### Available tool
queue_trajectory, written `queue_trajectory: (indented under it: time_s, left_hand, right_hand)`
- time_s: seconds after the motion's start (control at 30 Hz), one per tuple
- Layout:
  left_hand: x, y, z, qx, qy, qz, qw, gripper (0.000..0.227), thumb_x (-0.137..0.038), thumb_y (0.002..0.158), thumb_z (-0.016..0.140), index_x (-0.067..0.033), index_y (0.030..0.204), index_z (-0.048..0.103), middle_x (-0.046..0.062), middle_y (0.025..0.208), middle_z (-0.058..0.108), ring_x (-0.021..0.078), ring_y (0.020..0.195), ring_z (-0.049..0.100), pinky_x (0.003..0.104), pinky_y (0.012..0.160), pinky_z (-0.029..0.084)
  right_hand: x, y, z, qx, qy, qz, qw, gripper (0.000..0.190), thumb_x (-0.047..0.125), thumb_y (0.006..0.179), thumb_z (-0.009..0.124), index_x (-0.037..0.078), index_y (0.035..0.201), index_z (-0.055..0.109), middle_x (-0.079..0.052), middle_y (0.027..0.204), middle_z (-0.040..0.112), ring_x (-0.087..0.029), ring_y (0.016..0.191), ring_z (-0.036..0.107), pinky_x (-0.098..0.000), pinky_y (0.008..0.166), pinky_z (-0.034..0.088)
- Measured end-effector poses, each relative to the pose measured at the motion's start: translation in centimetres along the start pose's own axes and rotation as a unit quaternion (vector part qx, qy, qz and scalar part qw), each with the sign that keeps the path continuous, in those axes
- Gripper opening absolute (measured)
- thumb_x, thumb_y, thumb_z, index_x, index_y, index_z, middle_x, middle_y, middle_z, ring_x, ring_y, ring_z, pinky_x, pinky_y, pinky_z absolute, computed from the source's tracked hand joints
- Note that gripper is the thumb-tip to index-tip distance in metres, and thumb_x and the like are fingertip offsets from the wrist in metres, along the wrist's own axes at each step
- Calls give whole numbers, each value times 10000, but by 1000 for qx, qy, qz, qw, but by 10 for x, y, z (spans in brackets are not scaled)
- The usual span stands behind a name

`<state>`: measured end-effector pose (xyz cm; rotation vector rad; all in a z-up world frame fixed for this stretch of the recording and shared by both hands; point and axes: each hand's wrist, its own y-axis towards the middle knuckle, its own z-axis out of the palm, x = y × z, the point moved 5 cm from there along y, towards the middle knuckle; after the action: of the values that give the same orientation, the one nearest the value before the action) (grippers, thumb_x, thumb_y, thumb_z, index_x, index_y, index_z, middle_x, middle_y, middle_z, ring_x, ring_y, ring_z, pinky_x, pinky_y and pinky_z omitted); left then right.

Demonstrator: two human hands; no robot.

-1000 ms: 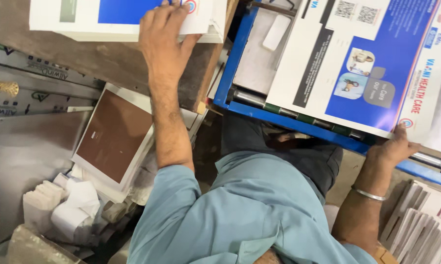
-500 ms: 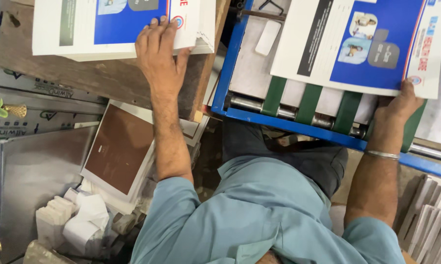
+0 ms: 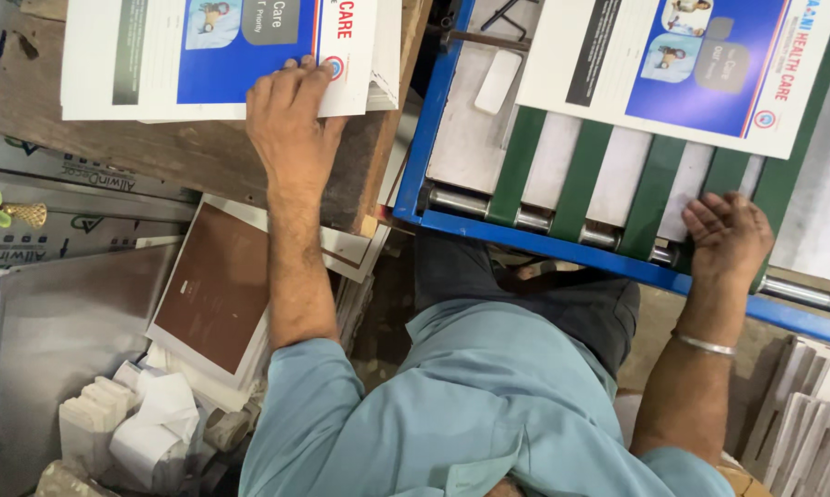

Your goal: The person repeatedly picks up white cardboard boxes from a stack on the left and places them onto a blue conveyor belt with green rollers. The boxes are handled one by one and moved to the right side of the frame.

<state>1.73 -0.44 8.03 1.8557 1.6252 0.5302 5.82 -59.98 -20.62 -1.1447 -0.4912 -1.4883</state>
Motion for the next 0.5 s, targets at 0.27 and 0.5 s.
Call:
queue_trajectory:
  time_s: [0.27, 0.5]
  left_hand:
    - [27, 4, -13, 100, -60, 27, 993, 417, -113, 900, 831, -78, 1299, 712, 101, 1324, 689, 311, 1221, 598, 444, 1052, 446]
    - [31, -3, -6, -10, 43, 24, 999, 382, -54, 977, 713, -38, 1356, 672, 155, 1351, 688, 334, 1314, 592, 472, 1126, 430]
  right_hand:
    - [-4, -29, 56, 56, -6, 34, 998, 237, 162, 1134, 602, -25, 1278, 599, -184, 1108, 710, -317, 952, 747, -414, 830, 667]
    - [11, -41, 114, 115, -21, 44, 992, 239, 153, 1122, 564, -27, 1274, 603, -176, 1097, 717, -298, 951, 751, -406, 831, 665]
